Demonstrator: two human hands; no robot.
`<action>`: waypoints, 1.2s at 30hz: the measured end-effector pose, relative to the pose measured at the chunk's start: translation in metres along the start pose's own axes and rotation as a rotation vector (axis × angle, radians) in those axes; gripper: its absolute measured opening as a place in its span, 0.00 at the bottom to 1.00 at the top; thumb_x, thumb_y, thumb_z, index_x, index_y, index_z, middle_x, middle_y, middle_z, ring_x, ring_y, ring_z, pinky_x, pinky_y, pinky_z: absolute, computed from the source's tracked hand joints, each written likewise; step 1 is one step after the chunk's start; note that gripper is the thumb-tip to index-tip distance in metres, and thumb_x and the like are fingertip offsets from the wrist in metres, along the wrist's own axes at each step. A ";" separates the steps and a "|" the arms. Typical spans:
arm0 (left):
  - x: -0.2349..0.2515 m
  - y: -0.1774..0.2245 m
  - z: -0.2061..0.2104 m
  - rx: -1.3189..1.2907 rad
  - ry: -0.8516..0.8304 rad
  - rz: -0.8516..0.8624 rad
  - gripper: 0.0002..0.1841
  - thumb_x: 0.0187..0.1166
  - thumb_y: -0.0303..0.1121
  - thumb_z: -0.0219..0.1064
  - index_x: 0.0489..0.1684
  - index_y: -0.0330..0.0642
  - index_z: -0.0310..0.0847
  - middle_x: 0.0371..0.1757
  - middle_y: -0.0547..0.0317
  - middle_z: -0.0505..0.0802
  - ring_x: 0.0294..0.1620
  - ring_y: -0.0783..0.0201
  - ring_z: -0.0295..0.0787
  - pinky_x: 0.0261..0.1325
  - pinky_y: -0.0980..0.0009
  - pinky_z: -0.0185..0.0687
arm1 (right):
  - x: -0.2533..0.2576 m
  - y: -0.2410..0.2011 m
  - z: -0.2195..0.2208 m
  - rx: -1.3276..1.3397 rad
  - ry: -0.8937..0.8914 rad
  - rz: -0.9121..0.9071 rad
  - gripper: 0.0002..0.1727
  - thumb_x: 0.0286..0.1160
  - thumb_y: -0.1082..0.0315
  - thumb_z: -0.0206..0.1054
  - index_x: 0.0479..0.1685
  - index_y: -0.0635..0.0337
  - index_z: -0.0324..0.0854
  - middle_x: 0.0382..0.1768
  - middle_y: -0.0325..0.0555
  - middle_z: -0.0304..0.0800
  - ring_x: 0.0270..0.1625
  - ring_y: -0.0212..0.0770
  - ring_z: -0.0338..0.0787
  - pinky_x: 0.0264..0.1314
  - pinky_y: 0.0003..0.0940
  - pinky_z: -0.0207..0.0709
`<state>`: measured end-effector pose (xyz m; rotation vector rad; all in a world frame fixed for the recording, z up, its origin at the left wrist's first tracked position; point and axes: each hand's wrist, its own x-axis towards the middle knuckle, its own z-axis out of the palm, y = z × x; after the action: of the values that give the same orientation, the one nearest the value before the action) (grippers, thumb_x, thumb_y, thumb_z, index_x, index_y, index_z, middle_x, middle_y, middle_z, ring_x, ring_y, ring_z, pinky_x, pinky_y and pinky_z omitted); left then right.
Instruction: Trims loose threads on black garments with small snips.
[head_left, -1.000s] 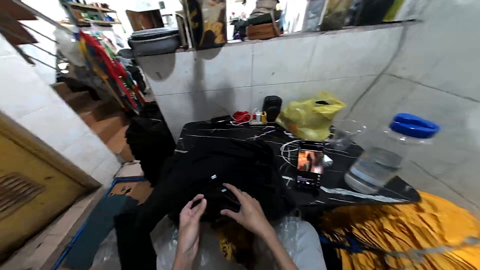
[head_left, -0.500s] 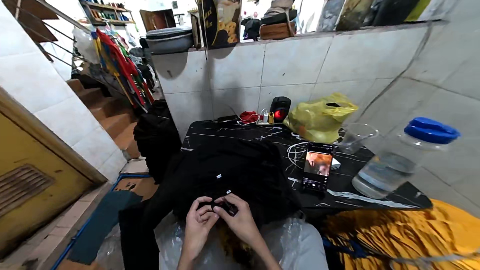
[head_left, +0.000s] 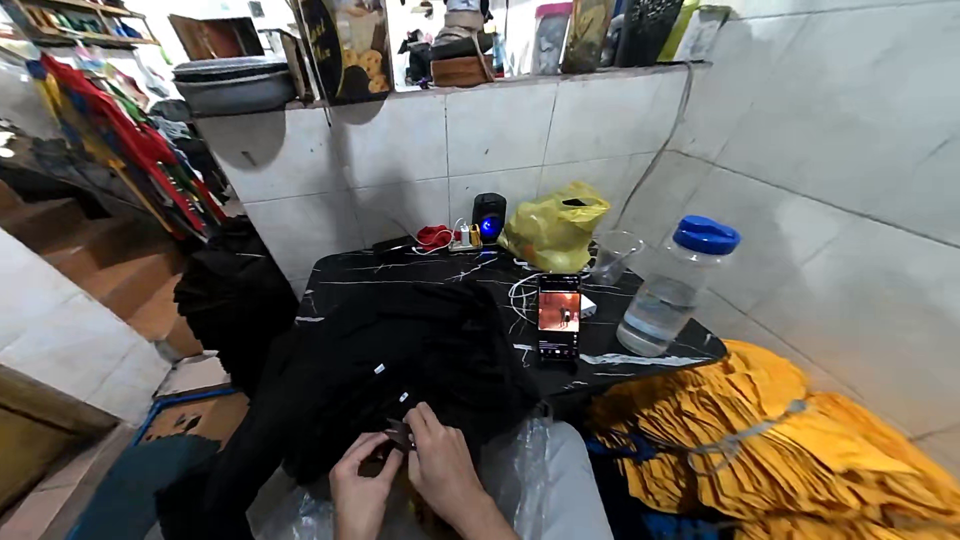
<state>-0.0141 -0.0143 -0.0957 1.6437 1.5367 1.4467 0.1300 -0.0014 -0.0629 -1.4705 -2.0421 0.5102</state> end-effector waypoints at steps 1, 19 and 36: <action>0.001 -0.003 0.001 0.025 0.021 0.030 0.08 0.60 0.28 0.78 0.36 0.39 0.95 0.42 0.58 0.97 0.44 0.73 0.94 0.51 0.75 0.92 | -0.001 0.003 0.000 0.035 -0.021 -0.011 0.16 0.72 0.73 0.63 0.58 0.60 0.83 0.61 0.54 0.87 0.36 0.50 0.93 0.36 0.48 0.87; -0.001 0.002 -0.020 -0.064 -0.046 -0.017 0.02 0.78 0.25 0.70 0.40 0.37 0.86 0.38 0.62 0.93 0.31 0.74 0.87 0.35 0.78 0.86 | 0.005 0.034 -0.003 0.189 -0.209 -0.124 0.27 0.83 0.40 0.62 0.59 0.54 0.84 0.36 0.47 0.90 0.39 0.47 0.90 0.47 0.51 0.82; 0.000 -0.001 -0.035 -0.252 -0.179 -0.045 0.09 0.69 0.20 0.77 0.44 0.33 0.87 0.46 0.53 0.94 0.41 0.63 0.95 0.46 0.67 0.95 | 0.008 0.025 0.028 0.512 0.017 0.021 0.10 0.74 0.63 0.72 0.36 0.61 0.86 0.35 0.46 0.89 0.41 0.40 0.88 0.48 0.41 0.82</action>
<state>-0.0456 -0.0253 -0.0846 1.5322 1.2311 1.3667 0.1284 0.0152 -0.0981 -1.1779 -1.7105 0.9426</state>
